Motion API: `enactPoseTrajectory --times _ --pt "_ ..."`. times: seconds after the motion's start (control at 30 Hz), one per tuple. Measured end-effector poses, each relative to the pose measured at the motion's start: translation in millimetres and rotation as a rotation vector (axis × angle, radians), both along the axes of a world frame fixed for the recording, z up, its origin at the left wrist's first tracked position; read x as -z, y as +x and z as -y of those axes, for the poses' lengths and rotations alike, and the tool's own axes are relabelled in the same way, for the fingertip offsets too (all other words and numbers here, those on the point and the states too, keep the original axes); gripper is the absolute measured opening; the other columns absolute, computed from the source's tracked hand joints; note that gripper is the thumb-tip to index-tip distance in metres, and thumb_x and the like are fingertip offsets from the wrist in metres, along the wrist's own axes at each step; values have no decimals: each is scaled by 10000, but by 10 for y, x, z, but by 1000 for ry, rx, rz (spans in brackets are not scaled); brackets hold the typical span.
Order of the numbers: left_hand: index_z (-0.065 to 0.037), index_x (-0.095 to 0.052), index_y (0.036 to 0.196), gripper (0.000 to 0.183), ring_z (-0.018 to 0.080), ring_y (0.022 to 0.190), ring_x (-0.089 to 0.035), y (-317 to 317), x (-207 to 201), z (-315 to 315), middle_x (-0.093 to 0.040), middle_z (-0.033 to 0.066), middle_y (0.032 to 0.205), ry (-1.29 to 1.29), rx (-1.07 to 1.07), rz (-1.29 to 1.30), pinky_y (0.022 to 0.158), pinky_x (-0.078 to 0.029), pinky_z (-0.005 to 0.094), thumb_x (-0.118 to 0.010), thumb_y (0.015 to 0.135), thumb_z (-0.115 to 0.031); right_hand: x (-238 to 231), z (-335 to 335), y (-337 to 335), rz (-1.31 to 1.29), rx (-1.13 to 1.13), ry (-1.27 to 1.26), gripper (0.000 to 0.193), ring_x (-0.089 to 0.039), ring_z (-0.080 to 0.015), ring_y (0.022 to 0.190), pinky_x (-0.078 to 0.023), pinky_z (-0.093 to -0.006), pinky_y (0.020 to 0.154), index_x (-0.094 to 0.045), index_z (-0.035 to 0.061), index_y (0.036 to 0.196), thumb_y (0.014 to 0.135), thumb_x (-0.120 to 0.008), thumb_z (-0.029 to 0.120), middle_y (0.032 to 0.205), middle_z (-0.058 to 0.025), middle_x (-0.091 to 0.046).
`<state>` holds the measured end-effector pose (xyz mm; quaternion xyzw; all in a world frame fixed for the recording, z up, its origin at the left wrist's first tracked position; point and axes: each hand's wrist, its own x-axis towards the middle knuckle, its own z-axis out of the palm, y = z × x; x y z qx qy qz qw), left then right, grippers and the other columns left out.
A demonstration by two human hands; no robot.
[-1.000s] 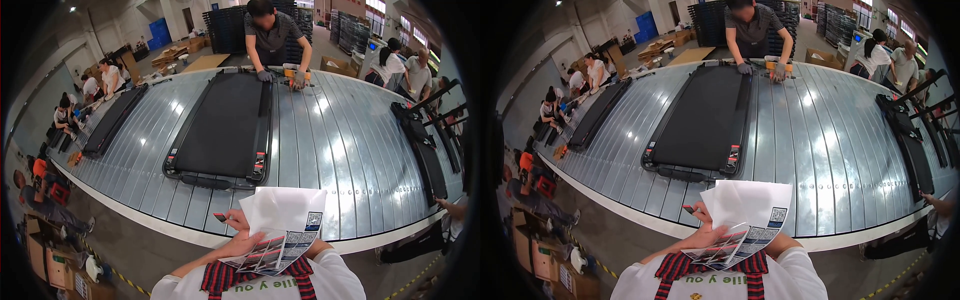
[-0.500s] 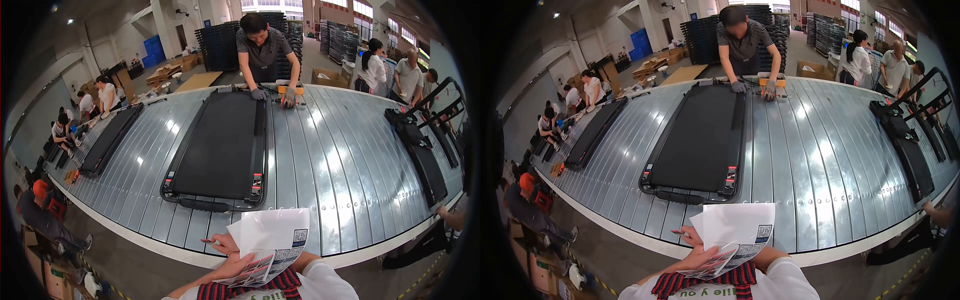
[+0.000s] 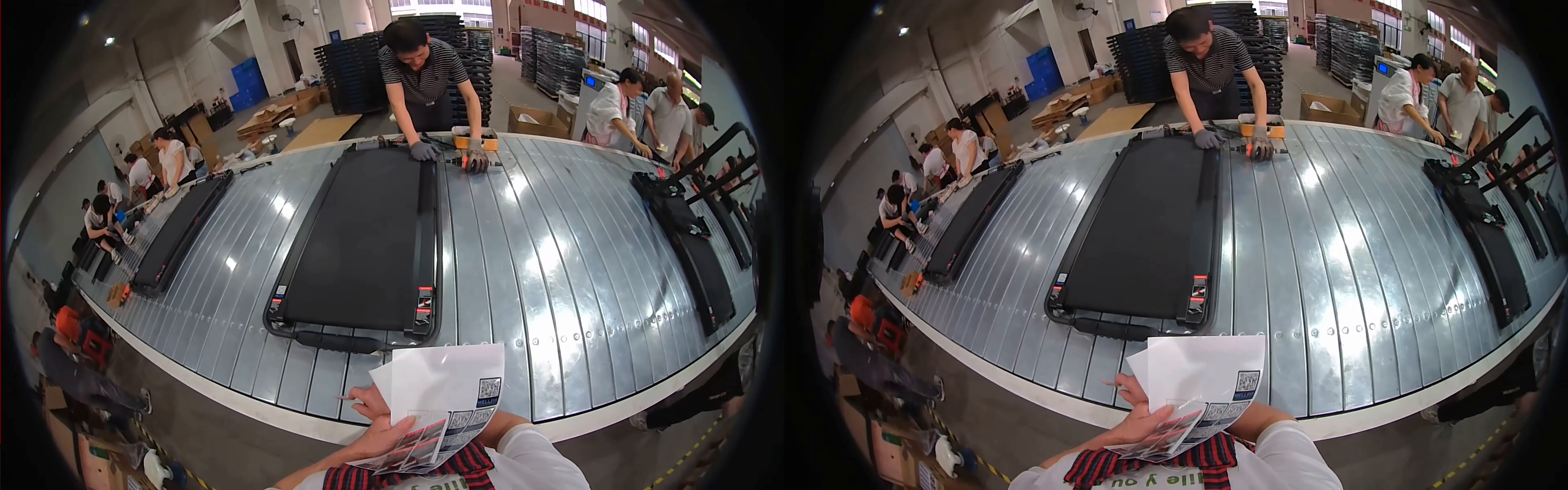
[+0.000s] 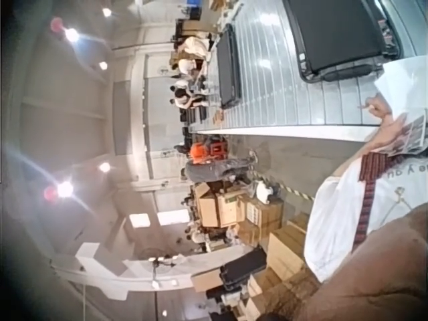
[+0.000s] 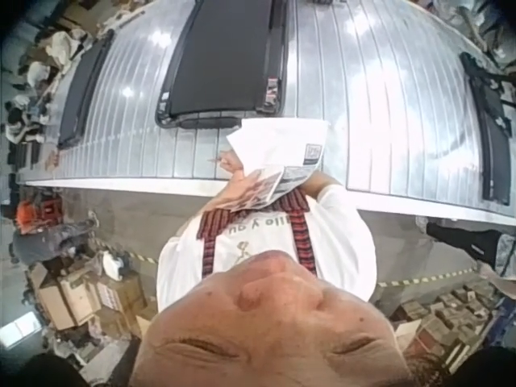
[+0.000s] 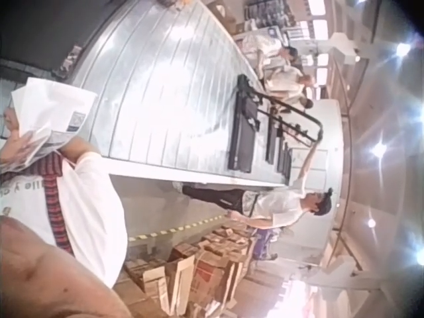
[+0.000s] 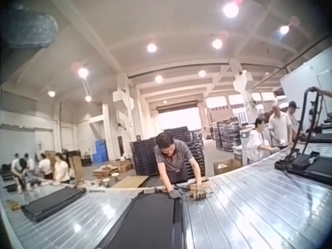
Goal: Applying warning and informational stickers to treadmills on a factory assembly line.
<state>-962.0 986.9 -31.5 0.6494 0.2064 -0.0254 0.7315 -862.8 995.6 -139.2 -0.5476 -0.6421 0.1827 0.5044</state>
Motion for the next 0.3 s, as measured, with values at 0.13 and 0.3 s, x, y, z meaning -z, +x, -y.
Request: enactPoseTrajectory --times 0.13,0.3 --pt "43 -316 1304 480 193 1128 -427 6 10 -13 -436 128 1242 -145 -75 -45 956 -346 318 -432 937 -244 220 -109 9 -193 -96 108 194 -536 -276 554 -405 -411 517 -555 87 971 825 -593 209 625 -104 -553" --pt "22 -265 1362 562 222 1255 -319 -42 316 -162 -314 126 1367 -93 -102 115 1031 -269 337 -475 919 -251 39 -255 46 241 -217 -315 297 -562 -243 571 -423 -408 551 -544 100 1013 799 -635 284 633 -113 -556"
